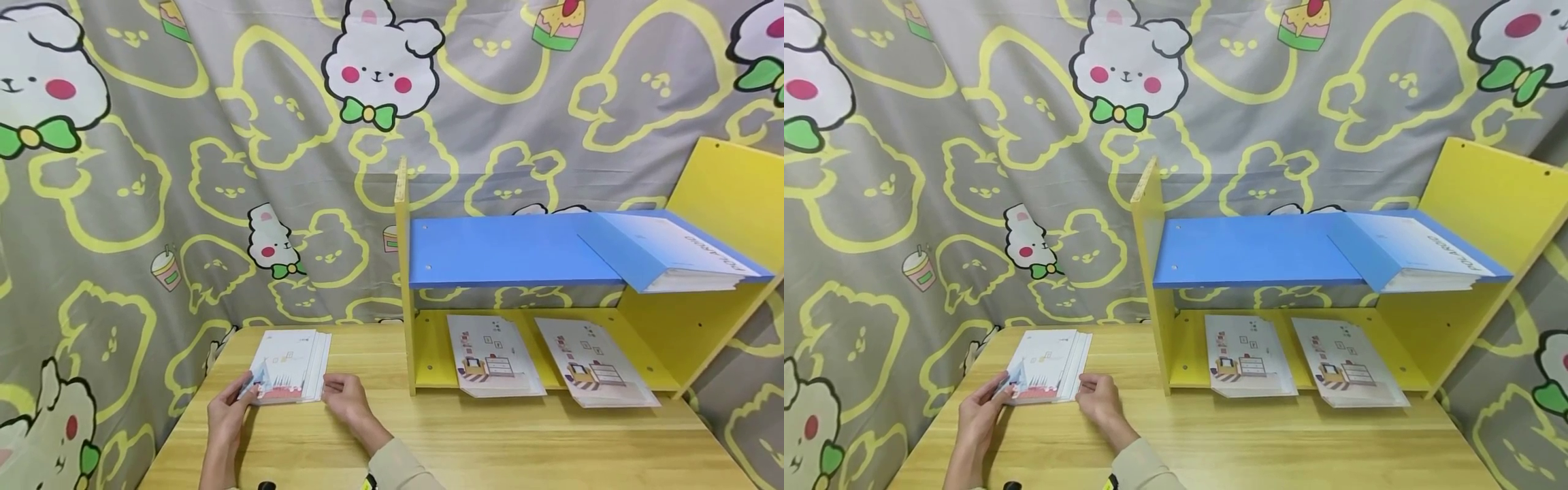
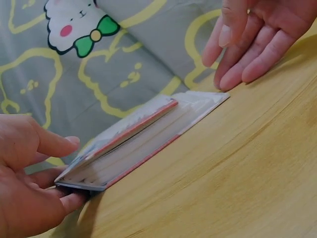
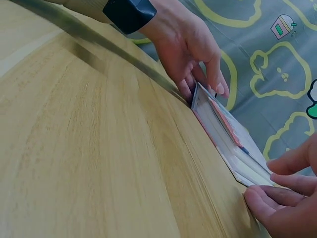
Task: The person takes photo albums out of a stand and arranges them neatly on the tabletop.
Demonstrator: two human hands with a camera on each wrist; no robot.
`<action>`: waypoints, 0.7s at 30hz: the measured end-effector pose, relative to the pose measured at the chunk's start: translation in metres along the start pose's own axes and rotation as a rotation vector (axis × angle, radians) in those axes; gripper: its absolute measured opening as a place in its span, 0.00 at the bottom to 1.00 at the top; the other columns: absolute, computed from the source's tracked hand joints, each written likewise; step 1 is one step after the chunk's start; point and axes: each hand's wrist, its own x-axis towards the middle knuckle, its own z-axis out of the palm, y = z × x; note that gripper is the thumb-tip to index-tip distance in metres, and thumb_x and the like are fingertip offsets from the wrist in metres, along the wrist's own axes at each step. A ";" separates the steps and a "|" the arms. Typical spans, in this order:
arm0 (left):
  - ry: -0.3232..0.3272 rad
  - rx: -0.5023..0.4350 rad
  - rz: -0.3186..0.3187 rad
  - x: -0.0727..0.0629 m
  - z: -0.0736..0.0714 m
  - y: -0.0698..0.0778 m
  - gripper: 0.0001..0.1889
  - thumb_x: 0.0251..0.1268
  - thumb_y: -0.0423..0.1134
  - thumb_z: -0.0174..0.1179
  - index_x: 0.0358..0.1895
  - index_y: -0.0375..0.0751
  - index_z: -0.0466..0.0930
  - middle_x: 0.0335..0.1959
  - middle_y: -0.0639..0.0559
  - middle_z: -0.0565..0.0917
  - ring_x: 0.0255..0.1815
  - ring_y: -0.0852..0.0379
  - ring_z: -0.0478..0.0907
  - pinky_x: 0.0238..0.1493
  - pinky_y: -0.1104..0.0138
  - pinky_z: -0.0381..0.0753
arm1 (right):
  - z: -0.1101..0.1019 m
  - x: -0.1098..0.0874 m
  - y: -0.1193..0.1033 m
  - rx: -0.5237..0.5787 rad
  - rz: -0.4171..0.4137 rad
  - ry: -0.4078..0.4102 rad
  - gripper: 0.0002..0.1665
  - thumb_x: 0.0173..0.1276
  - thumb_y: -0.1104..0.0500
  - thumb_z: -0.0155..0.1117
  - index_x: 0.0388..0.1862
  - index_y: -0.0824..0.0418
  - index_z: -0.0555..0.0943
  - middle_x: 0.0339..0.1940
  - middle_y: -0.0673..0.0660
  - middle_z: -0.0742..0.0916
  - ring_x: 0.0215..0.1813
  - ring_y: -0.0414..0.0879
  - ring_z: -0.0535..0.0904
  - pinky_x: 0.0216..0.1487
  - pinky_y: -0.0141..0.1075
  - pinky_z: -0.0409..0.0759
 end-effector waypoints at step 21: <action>-0.069 0.165 0.110 -0.025 -0.009 0.030 0.25 0.77 0.29 0.55 0.72 0.24 0.66 0.76 0.31 0.63 0.80 0.36 0.55 0.78 0.51 0.56 | -0.029 -0.014 -0.010 -0.010 -0.067 -0.096 0.21 0.68 0.70 0.64 0.60 0.71 0.81 0.55 0.64 0.85 0.56 0.57 0.82 0.58 0.41 0.83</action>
